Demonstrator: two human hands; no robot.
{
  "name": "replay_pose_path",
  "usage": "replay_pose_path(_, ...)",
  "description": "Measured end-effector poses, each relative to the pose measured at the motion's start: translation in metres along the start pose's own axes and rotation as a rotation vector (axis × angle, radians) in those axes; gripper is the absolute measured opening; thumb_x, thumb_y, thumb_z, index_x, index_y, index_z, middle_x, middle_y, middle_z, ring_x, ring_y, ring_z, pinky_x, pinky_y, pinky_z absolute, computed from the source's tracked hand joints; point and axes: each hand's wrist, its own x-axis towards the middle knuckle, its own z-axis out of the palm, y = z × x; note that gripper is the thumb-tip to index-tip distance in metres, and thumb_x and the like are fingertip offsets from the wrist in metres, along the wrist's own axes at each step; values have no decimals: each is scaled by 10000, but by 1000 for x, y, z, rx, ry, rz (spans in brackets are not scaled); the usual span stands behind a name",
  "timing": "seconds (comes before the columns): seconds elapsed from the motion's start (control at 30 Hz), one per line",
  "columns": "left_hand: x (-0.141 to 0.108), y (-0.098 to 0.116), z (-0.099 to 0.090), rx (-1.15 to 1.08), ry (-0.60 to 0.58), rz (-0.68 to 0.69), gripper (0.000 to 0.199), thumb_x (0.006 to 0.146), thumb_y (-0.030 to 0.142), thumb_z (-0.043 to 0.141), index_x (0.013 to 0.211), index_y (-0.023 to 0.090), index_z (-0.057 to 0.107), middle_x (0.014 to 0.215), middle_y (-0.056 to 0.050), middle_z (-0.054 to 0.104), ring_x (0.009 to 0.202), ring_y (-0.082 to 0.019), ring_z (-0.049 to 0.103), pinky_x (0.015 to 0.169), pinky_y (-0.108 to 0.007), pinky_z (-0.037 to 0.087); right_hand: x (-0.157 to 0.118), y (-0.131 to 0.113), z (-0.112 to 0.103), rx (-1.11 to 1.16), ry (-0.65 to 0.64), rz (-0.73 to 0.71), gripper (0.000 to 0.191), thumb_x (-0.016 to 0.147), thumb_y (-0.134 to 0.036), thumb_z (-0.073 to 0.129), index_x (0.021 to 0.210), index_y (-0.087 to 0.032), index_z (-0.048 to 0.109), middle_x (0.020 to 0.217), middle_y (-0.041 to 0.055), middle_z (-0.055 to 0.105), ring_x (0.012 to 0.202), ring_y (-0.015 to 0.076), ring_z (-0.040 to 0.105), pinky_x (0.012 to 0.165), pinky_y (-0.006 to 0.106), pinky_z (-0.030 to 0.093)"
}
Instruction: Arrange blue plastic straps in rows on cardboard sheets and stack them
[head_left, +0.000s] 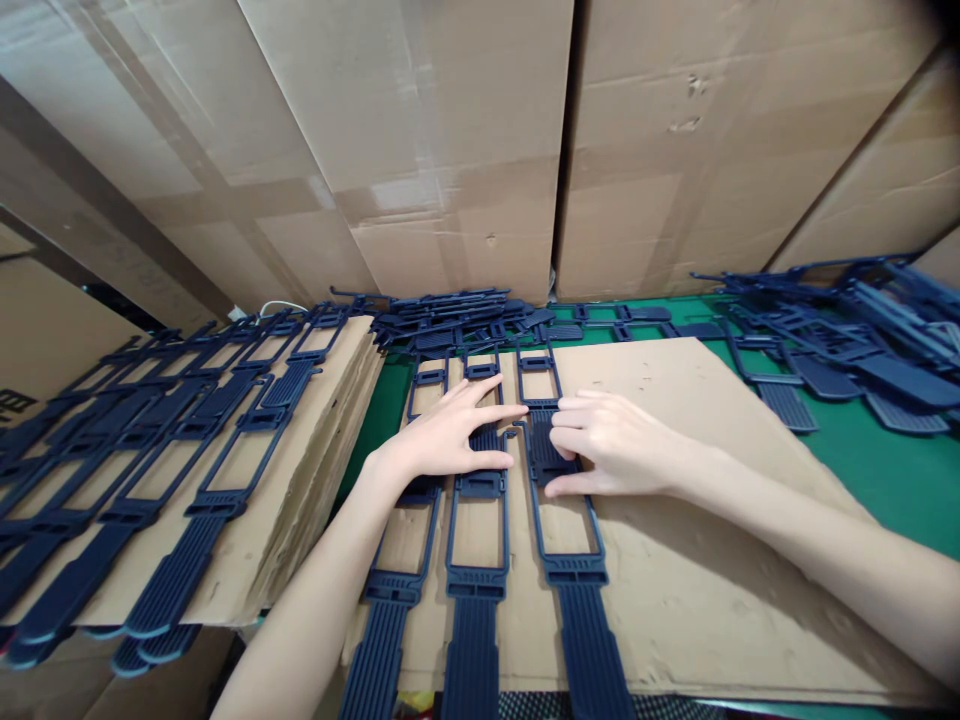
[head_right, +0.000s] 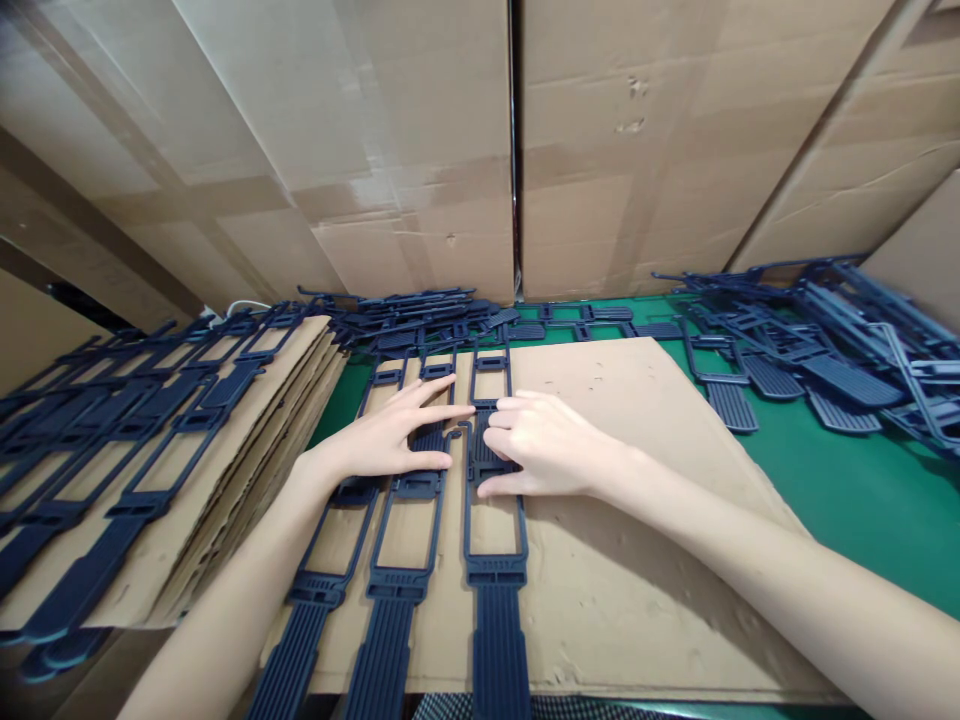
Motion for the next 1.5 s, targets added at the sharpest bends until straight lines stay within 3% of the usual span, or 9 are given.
replay_pose_path(0.43, -1, 2, -2, -6, -8, -19, 668, 785, 656, 526, 1366, 339, 434, 1554, -67, 181, 1415, -316, 179, 1134, -489, 195, 0, -2, -2, 25, -15, -38, 462, 822, -596, 534, 628, -176, 519, 650, 35, 547, 643, 156, 445, 602, 279, 281)
replay_pose_path(0.63, -1, -1, -2, -15, -1, -13, 665, 789, 659, 516, 1368, 343, 432, 1550, -52, 197, 1413, -311, 193, 1134, -490, 203, -2, 10, -6, 17, 197, -7, 390, 867, -486, 508, 617, -187, 523, 602, 27, 506, 609, 155, 420, 588, 287, 290)
replay_pose_path(0.77, 0, -1, -2, 10, 43, -14, 626, 821, 644, 477, 1365, 336, 441, 1548, -60, 202, 1411, -295, 205, 1136, -497, 193, -4, 28, -4, 7, 364, 133, 274, 879, -302, 479, 628, -197, 510, 614, 32, 539, 621, 161, 450, 622, 302, 337)
replay_pose_path(0.87, 3, 2, -3, 62, 134, 8, 558, 876, 586, 433, 1360, 309, 453, 1558, -62, 163, 1422, -278, 173, 1151, -510, 117, -12, 52, -4, -66, 408, 286, 191, 844, -224, 465, 660, -204, 509, 697, 58, 586, 697, 189, 501, 674, 323, 371)
replay_pose_path(1.0, 6, 6, -4, 78, 156, 85, 529, 891, 535, 452, 1369, 308, 442, 1564, -39, 136, 1429, -271, 151, 1156, -509, 76, -38, 99, -3, -212, 468, 628, 97, 807, -210, 457, 805, -198, 553, 884, 99, 617, 866, 241, 529, 773, 353, 384)
replay_pose_path(1.1, 7, 8, -2, 61, 120, 106, 532, 880, 537, 473, 1361, 309, 458, 1566, -38, 122, 1428, -274, 153, 1155, -493, 130, -67, 134, 2, -334, 389, 931, 205, 807, -262, 454, 939, -171, 583, 979, 140, 613, 944, 292, 523, 782, 389, 368)
replay_pose_path(1.2, 8, 7, 2, 46, 90, 94, 535, 874, 551, 472, 1358, 321, 462, 1564, -39, 134, 1423, -282, 170, 1150, -501, 155, -93, 157, 9, -395, 267, 1116, 327, 818, -321, 453, 1056, -139, 584, 1087, 178, 603, 1015, 329, 513, 798, 416, 364)
replay_pose_path(1.33, 9, 4, 5, 21, 70, 87, 500, 886, 545, 454, 1341, 341, 481, 1553, -27, 191, 1416, -273, 202, 1143, -479, 205, -115, 171, 14, -341, 138, 1179, 364, 846, -308, 420, 1106, -132, 604, 1131, 155, 628, 1065, 307, 529, 833, 403, 378)
replay_pose_path(1.5, 9, 5, 5, 8, 73, 84, 476, 895, 505, 464, 1334, 324, 496, 1534, -33, 250, 1407, -268, 231, 1143, -453, 228, -122, 175, 18, -327, 105, 1163, 356, 863, -288, 409, 1097, -141, 634, 1171, 139, 626, 1057, 283, 553, 867, 404, 379)
